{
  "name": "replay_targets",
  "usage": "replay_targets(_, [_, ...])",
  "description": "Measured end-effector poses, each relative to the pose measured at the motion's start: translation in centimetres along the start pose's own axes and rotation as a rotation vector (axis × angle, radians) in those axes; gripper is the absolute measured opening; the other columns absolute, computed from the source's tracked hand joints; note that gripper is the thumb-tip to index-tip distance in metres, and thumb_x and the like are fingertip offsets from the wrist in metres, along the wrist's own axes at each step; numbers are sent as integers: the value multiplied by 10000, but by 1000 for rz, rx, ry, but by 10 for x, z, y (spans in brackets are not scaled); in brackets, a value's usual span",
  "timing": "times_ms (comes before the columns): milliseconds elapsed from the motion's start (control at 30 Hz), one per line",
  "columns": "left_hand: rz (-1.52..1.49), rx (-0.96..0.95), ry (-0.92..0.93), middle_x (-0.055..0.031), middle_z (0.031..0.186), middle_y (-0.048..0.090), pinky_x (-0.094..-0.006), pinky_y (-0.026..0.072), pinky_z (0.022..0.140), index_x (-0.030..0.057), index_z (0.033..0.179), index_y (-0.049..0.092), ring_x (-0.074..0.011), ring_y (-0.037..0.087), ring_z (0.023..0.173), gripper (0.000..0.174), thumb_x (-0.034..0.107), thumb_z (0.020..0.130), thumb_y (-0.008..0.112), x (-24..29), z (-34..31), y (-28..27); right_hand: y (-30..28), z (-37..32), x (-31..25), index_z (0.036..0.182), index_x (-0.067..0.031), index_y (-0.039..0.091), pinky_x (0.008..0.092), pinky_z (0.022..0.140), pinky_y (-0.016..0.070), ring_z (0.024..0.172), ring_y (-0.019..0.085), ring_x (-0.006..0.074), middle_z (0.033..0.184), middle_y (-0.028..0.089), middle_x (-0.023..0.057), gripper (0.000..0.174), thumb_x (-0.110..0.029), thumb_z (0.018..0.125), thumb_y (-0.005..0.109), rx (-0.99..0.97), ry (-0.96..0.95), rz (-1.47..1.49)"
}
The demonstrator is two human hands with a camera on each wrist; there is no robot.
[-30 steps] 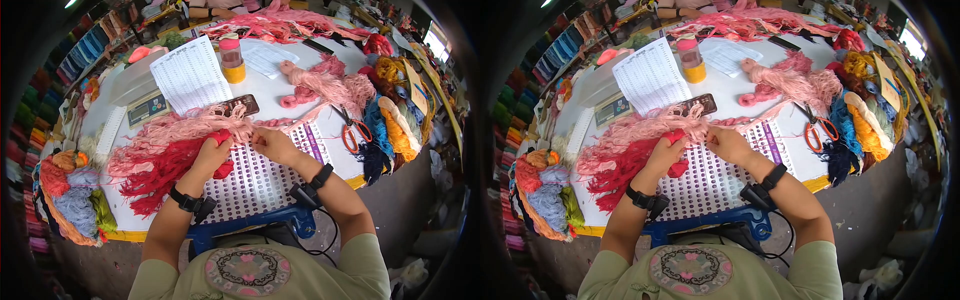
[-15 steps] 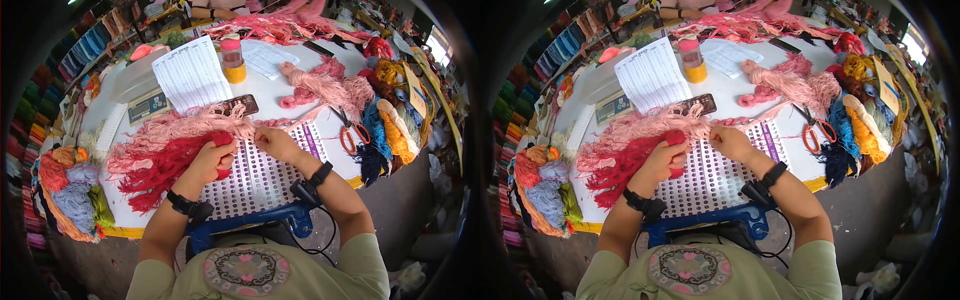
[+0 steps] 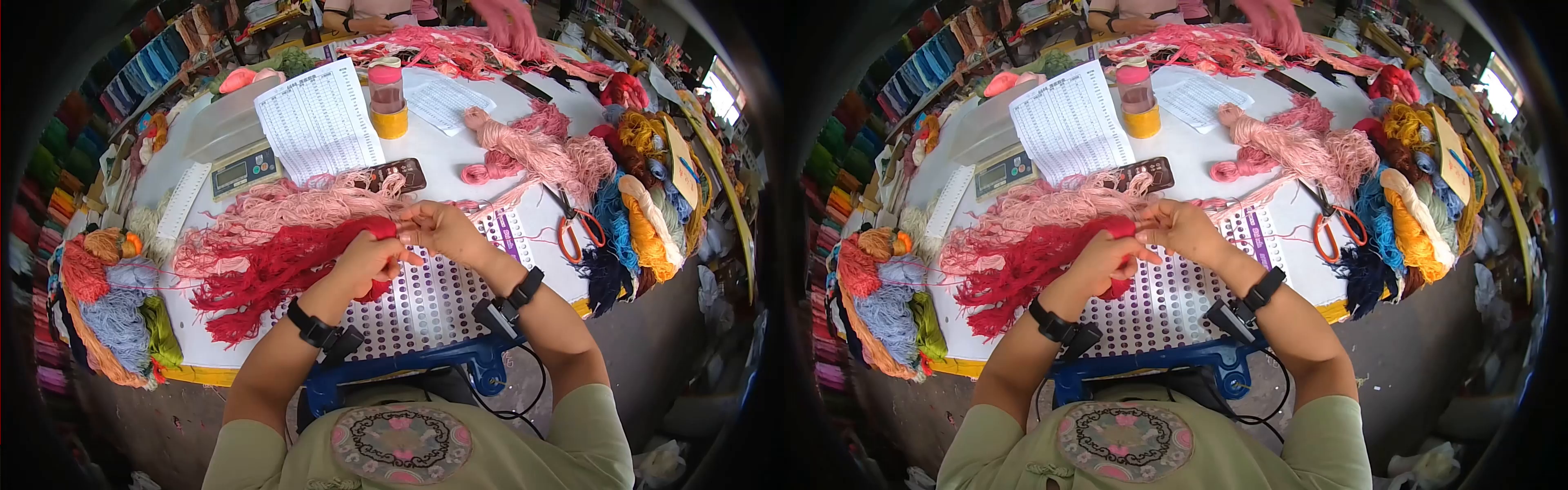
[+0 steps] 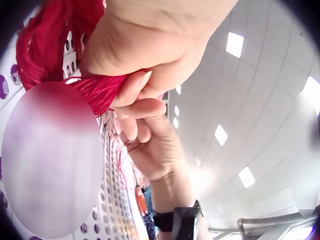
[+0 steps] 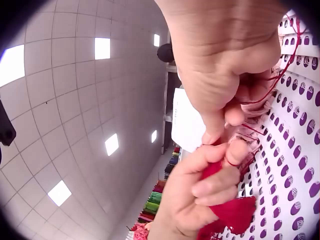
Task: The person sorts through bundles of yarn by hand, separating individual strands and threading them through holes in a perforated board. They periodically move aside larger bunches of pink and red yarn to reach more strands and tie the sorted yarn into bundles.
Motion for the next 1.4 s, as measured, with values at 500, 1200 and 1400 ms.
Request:
replay_targets(500, [1421, 449, 577, -140, 745, 641, -317, 487, 565, 21, 923, 664, -194, 629, 661, 125, 131, 879, 623, 41, -40, -31, -14, 15, 44, 975, -7, 593, 231, 628, 454, 655, 591, 89, 803, 645, 43, 133, -116, 901, 605, -88, 101, 32])
replay_targets(1200, [429, 977, 278, -67, 670, 643, -222, 206, 337, 10, 941, 653, -62, 339, 357, 316, 304, 945, 537, 91, -187, -203, -64, -9, 7, 1099, -74, 584, 224, 663, 536, 714, 628, 91, 936, 674, 55, 253, -256, 923, 592, -41, 206, 45])
replay_targets(1400, [-5, 518, 350, -37, 665, 610, -185, 207, 363, 48, 889, 636, -45, 384, 419, 307, 351, 919, 595, 75, -124, -65, -95, 7, 41, 1106, -50, 588, 239, 733, 521, 871, 646, 129, 955, 664, 58, 263, -202, 894, 613, 100, 151, -172])
Point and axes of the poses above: each hand's wrist, its own z-axis towards the middle knuckle, its own y-axis out of the palm, x = y × z, the point moved 5 cm from there along z, towards the middle knuckle
